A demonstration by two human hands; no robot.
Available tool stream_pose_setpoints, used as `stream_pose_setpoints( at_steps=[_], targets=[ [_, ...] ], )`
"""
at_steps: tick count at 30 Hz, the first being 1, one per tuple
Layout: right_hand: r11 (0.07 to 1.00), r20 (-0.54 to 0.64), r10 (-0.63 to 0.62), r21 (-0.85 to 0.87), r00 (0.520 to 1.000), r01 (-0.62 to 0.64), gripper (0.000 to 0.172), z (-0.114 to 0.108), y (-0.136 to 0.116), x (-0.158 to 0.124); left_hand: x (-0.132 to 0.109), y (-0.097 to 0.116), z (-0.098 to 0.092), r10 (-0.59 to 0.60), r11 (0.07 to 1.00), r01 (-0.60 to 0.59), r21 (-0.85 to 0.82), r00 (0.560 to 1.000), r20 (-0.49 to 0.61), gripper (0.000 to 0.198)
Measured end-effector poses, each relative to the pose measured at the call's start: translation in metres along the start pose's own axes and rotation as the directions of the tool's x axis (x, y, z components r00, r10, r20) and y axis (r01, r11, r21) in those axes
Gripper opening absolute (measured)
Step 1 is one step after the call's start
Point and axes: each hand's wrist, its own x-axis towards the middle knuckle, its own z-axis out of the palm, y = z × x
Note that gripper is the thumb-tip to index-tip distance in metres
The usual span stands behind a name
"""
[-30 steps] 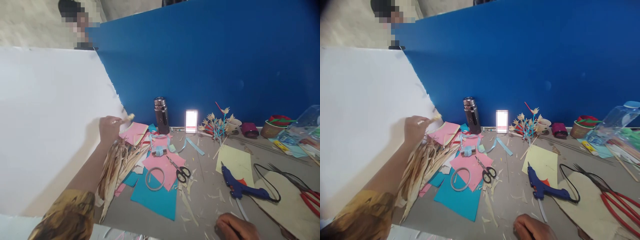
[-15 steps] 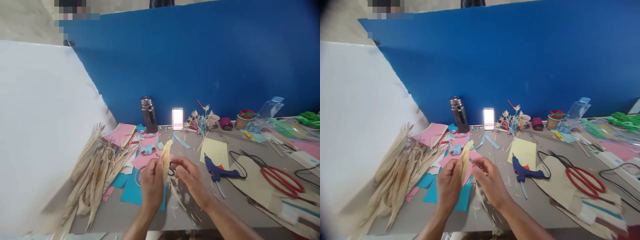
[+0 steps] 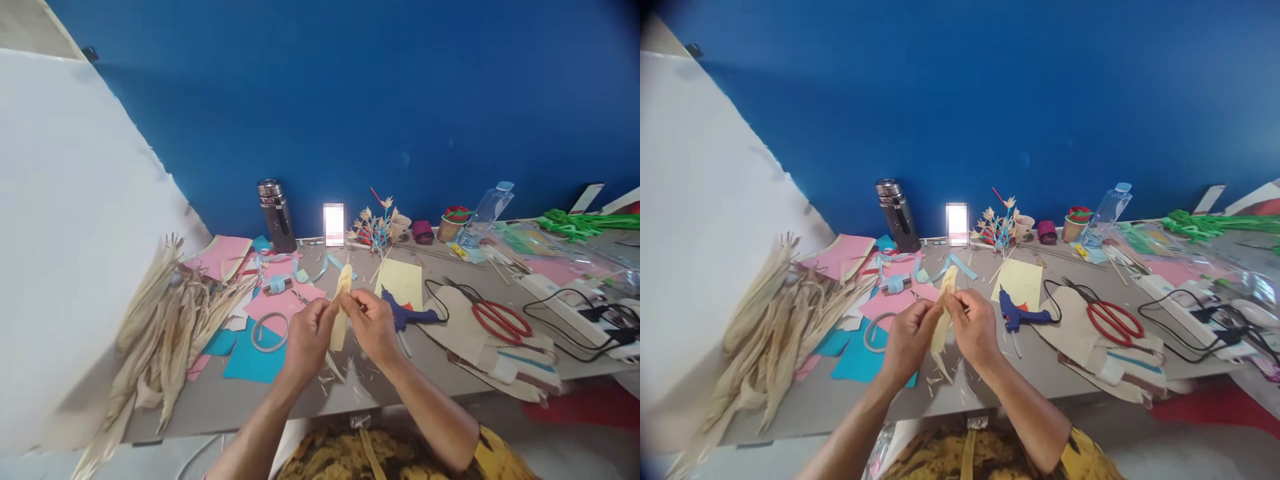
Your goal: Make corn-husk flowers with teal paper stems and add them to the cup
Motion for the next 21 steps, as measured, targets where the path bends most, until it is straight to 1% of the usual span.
stream_pose_setpoints(
  at_steps=[2,5,8,10,12,14,16,18,19,20,21],
  targets=[
    [0.999,-0.021,-0.028,-0.022,0.999,0.028,0.035,0.0,0.004,0.002,0.004,-0.003,0.001,-0.009,1.0,0.009,0.006,0.999,-0.039,0.031],
    [0.997,-0.034,-0.076,-0.02,0.997,0.075,0.035,0.006,0.009,0.005,0.01,-0.008,-0.001,-0.04,0.998,0.036,-0.051,0.996,-0.074,0.031],
    [0.991,-0.032,-0.132,-0.031,0.991,0.131,0.035,0.009,0.012,0.008,0.012,-0.012,-0.008,-0.028,0.998,0.022,-0.062,0.996,-0.09,0.029],
    [0.992,-0.066,-0.12,-0.051,0.991,0.117,0.03,0.005,0.015,0.013,0.01,-0.016,-0.017,-0.031,0.998,0.025,-0.053,0.994,-0.108,0.027],
    [0.995,-0.172,-0.066,-0.085,0.983,0.052,0.025,-0.003,0.017,0.02,0.005,-0.021,-0.024,-0.086,0.993,0.077,-0.085,0.99,-0.11,0.027],
    [0.988,-0.251,-0.037,-0.152,0.967,-0.001,0.03,-0.012,0.019,0.027,0.001,-0.026,-0.026,-0.171,0.973,0.158,-0.166,0.983,-0.067,0.026],
    [0.984,-0.207,-0.027,-0.177,0.978,-0.01,0.033,-0.017,0.021,0.03,0.001,-0.029,-0.025,-0.232,0.94,0.227,-0.254,0.973,0.011,0.025],
    [0.99,-0.114,0.021,-0.137,0.993,-0.037,0.035,-0.019,0.023,0.03,0.002,-0.027,-0.028,-0.238,0.931,0.241,-0.275,0.97,0.043,0.023],
    [0.993,-0.065,0.068,-0.09,0.996,-0.074,0.035,-0.018,0.025,0.029,0.002,-0.026,-0.033,-0.227,0.94,0.23,-0.25,0.973,0.042,0.024],
    [0.992,-0.02,0.125,-0.033,0.992,-0.125,0.035,-0.018,0.028,0.028,0.001,-0.024,-0.043,-0.209,0.958,0.212,-0.194,0.977,0.035,0.026],
    [0.984,0.026,0.178,0.029,0.984,-0.179,0.034,-0.018,0.031,0.027,-0.002,-0.023,-0.057,-0.187,0.975,0.192,-0.116,0.981,0.052,0.03]
  ],
)
